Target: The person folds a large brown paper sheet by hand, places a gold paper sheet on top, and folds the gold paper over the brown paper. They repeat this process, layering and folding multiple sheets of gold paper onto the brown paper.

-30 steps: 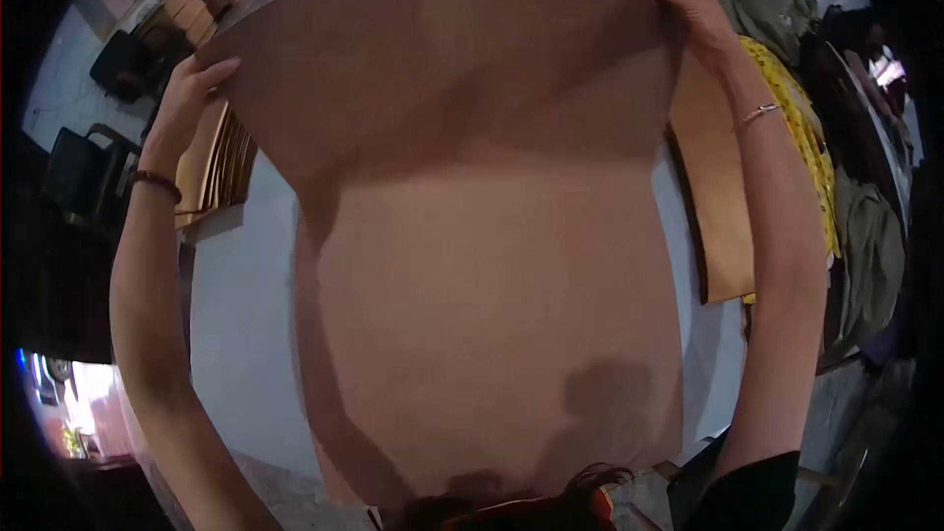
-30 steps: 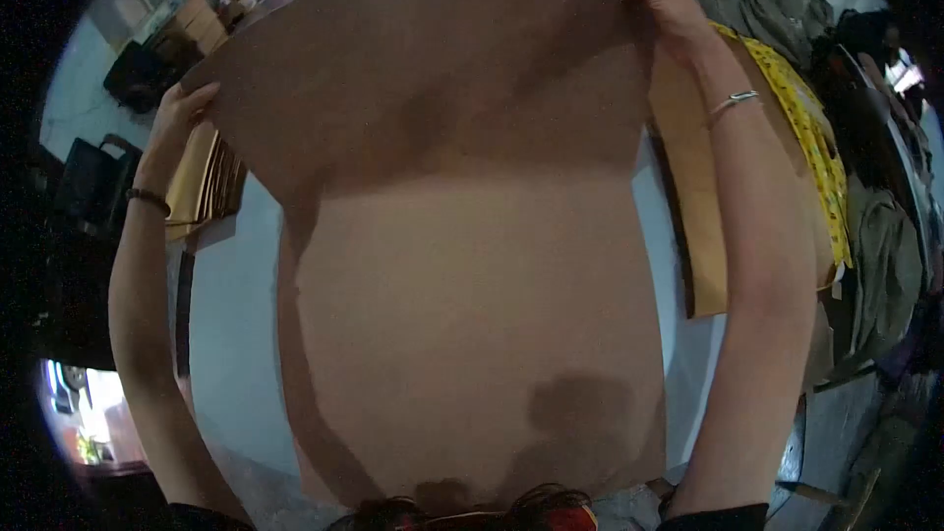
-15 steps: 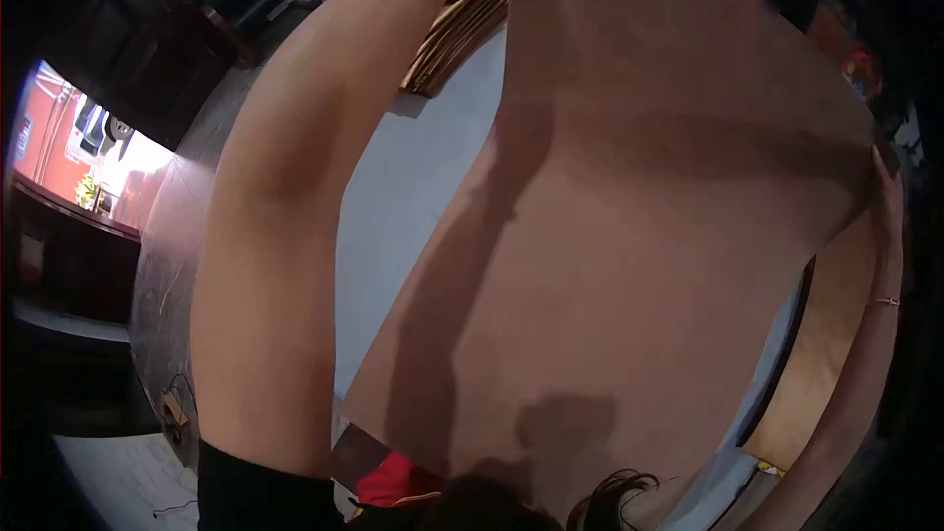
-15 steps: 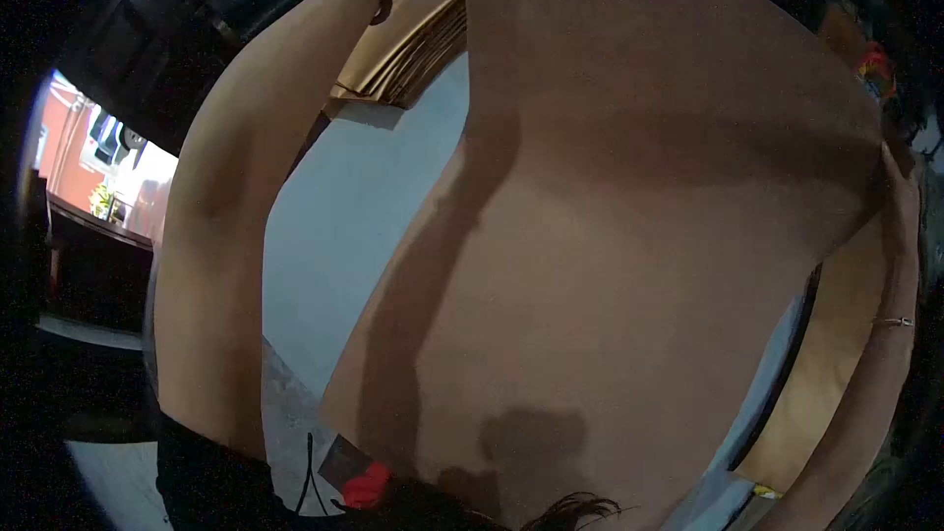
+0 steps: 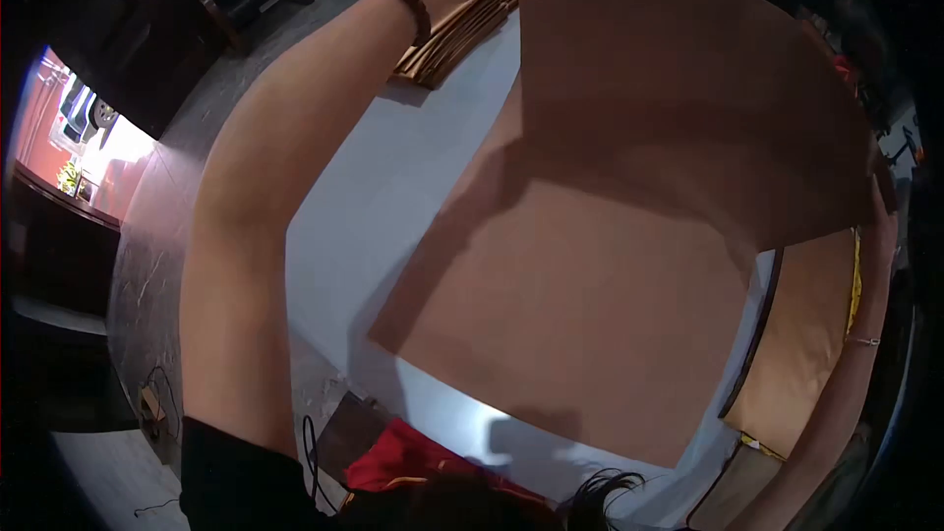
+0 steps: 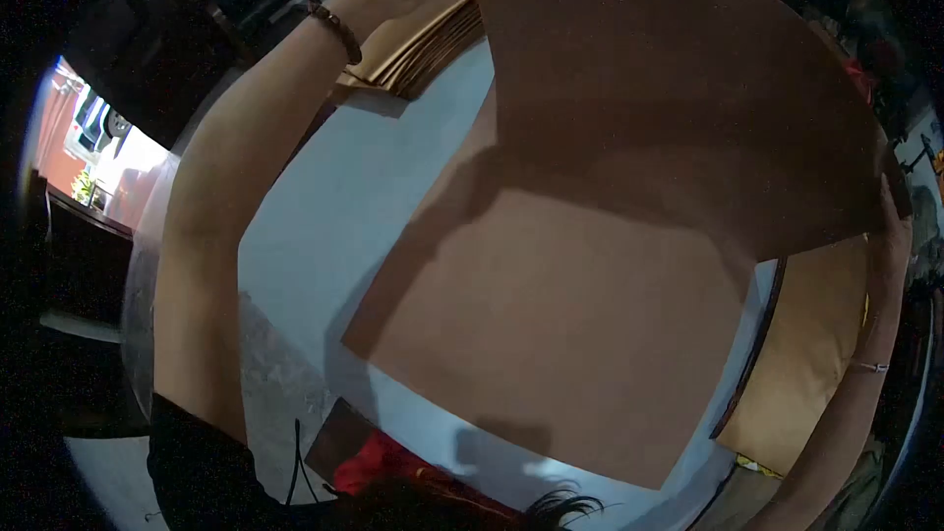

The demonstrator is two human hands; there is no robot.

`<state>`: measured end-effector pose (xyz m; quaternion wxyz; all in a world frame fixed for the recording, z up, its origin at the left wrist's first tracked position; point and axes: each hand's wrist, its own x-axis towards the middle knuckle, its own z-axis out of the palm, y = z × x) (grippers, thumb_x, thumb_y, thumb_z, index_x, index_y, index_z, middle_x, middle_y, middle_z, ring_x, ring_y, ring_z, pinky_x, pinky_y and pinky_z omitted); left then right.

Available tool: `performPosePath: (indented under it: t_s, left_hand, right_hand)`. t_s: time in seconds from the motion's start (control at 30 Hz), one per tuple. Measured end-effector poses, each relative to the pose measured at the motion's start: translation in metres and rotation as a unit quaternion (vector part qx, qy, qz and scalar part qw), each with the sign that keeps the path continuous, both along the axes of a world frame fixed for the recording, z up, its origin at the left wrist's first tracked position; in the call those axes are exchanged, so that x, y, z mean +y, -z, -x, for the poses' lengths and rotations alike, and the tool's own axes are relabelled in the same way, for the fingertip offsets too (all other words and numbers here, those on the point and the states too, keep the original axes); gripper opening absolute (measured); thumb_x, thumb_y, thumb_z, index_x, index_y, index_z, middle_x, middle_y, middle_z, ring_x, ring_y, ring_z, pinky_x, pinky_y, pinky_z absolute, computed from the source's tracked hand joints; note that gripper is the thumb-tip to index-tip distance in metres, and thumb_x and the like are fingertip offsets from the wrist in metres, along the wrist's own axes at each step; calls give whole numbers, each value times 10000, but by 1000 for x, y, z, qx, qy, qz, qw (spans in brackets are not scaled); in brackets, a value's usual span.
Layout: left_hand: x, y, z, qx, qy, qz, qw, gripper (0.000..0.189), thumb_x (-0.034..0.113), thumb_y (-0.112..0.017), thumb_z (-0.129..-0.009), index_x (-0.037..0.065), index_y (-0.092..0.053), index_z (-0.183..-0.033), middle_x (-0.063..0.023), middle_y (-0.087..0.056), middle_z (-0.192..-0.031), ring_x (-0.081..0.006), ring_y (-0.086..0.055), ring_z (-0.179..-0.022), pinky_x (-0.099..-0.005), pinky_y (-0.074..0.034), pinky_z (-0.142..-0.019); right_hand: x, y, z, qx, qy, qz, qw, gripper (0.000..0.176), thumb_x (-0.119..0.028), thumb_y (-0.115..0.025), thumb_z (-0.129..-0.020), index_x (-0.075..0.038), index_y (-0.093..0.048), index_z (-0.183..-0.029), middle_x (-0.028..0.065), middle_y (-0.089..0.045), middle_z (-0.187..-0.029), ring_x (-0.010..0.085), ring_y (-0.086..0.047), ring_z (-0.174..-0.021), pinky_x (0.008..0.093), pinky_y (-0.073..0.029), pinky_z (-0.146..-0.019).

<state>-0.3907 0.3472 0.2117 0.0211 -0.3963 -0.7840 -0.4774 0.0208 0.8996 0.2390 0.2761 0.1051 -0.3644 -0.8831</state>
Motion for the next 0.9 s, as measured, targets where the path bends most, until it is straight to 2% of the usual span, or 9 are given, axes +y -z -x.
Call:
performPosePath:
  t_s: [0.1,0.23,0.33,0.37,0.47,0.6,0.67,0.83,0.9]
  left_hand:
    - [-41,24,-22,-26,17,-18,999,124,96,-557,-916,58,-638,-1001,-24,-604,-989,-94,-569,-779,-242,-481,-686]
    - [-83,57,-89,-49,46,-52,996,126,80,-553,-914,56,-636,-1006,-30,-608,-1024,-98,-582,-802,-244,-492,-702]
    - [-97,71,-116,-66,62,-78,993,129,68,-551,-912,54,-635,-1009,-34,-610,-1050,-101,-591,-820,-245,-500,-713]
    - [-109,74,-126,-118,64,-29,991,200,-45,-510,-876,39,-623,-1019,-74,-525,-1261,-149,-601,-981,-283,-519,-826]
    - [-139,99,-160,-125,74,-66,987,234,-91,-498,-846,26,-617,-1010,-92,-503,-1277,-167,-598,-994,-295,-514,-836]
    - [-155,136,-188,-195,71,-98,973,253,-120,-474,-822,-12,-608,-1007,-120,-455,-1329,-185,-546,-1107,-304,-490,-889]
    - [-155,148,-204,-152,60,-87,983,260,-130,-493,-799,-12,-615,-997,-120,-464,-1317,-185,-557,-1090,-291,-482,-900]
    - [-157,165,-217,-119,51,-85,988,257,-122,-529,-761,-4,-628,-967,-119,-483,-1300,-215,-541,-1123,-303,-444,-937]
    - [-165,169,-223,-81,38,-69,994,267,-123,-523,-750,-2,-627,-963,-118,-486,-1296,-226,-526,-1145,-311,-431,-953]
  right_hand:
    - [-87,24,-29,18,-124,537,834,429,-272,-392,-994,-120,-393,-1395,123,-360,-1434,281,-351,-1319,427,-322,-1094]
    - [-174,43,-56,57,-178,958,216,407,-222,-410,-992,-109,-415,-1383,118,-391,-1419,282,-386,-1298,392,-328,-1079]
    - [-222,52,-77,136,-93,947,276,387,-199,-411,-991,-107,-444,-1365,104,-381,-1432,255,-374,-1312,380,-331,-1075]
    - [-229,60,-87,131,-90,948,276,387,-199,-411,-991,-107,-444,-1365,104,-381,-1432,255,-374,-1312,380,-331,-1075]
    - [-248,98,-118,-11,-179,972,150,360,-217,-435,-984,-103,-496,-1321,86,-358,-1452,234,-338,-1337,371,-324,-1074]
    - [-271,169,-150,-41,-359,897,-256,327,-30,-448,-922,-102,-542,-1227,52,-367,-1450,197,-315,-1351,352,-317,-1072]
    - [-284,192,-160,53,-367,845,-385,360,12,-450,-888,-97,-542,-1219,37,-414,-1397,176,-385,-1291,360,-334,-1054]
    - [-320,195,-161,117,-328,804,-482,348,17,-457,-877,-77,-541,-1201,44,-519,-1226,178,-495,-1134,363,-420,-982]
    - [-327,202,-170,121,-301,830,-453,348,13,-465,-874,-71,-538,-1203,53,-525,-1208,183,-513,-1107,351,-440,-959]
